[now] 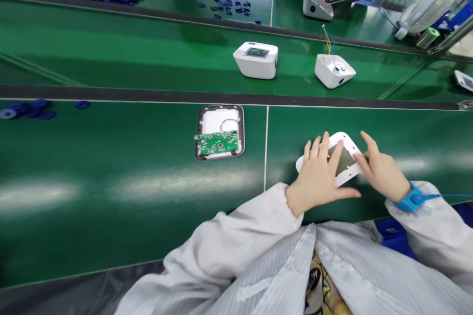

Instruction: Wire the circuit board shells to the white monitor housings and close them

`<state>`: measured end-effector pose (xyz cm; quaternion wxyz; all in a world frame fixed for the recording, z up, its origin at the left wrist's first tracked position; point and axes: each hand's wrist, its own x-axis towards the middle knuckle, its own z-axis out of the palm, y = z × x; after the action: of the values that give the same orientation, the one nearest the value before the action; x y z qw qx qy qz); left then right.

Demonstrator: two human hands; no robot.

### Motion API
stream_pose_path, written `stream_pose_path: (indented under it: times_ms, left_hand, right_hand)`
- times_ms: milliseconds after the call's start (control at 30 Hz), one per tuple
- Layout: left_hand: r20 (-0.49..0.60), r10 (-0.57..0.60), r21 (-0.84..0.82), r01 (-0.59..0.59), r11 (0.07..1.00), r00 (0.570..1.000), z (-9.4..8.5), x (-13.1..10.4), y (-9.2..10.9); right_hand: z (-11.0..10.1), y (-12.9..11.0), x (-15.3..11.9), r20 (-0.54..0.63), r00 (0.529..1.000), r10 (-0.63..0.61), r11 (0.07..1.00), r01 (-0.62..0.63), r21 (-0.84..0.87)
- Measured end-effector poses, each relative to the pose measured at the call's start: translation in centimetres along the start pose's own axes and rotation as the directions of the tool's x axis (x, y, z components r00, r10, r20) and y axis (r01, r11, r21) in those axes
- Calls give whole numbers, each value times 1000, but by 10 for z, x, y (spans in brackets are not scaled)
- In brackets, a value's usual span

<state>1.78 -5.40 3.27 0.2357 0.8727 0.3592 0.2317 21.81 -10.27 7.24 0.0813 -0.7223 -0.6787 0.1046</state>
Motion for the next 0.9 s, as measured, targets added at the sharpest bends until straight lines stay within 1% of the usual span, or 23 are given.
stream_pose_path:
  times_ms: [33,67,133,167,200,233,300,333,367,400,467,533,733,833,900]
  left_hand:
    - [61,37,17,-38,999,997,2,-6,4]
    - [103,66,26,-69,997,993,4,-9,5]
    - [134,94,33,-99,995,986,6,-10,3]
    - [133,91,33,-96,995,987,6,-8,0]
    - [129,83,30,-87,996,988,5,-6,-3]
    - [127,81,26,-85,996,989,5,-5,-6]
    - [131,100,25,-104,994,986,6,-2,-11]
    - [133,116,33,-121,992,984,7,-3,-12]
    - [136,133,45,-140,989,982,8,-3,-13]
    - [141,146,59,-155,986,979,9,-4,-13]
    - [147,154,68,-166,984,977,11,-7,-12]
    - [149,157,49,-166,985,976,12,-8,-11]
    - [153,166,-3,-168,986,974,9,-3,-11]
    - [152,183,-7,-184,983,971,9,0,-13]
    - [138,193,-6,-195,981,971,8,0,-14]
  right_hand:
    - [-8,0,-9,59,998,-27,997,31,-68]
    - [-16,-2,-16,86,995,-51,988,63,-141]
    - [-26,-9,-20,51,990,-131,956,140,-258]
    - [-27,-15,-17,24,978,-208,938,206,-280]
    - [-27,-20,-12,12,951,-308,914,299,-273]
    - [-24,-26,-5,28,907,-420,878,413,-242]
    - [-13,-34,10,119,781,-613,765,625,-157]
    - [-7,-36,16,162,724,-671,712,690,-133]
    - [-2,-36,22,196,682,-705,673,730,-121]
    - [3,-36,25,219,658,-720,649,751,-121]
    - [9,-35,28,240,646,-725,636,761,-126]
    - [11,-33,28,236,653,-719,644,755,-125]
    - [9,-34,23,213,693,-688,682,719,-137]
    - [8,-34,25,225,695,-683,684,717,-138]
    - [4,-33,32,243,688,-684,682,721,-124]
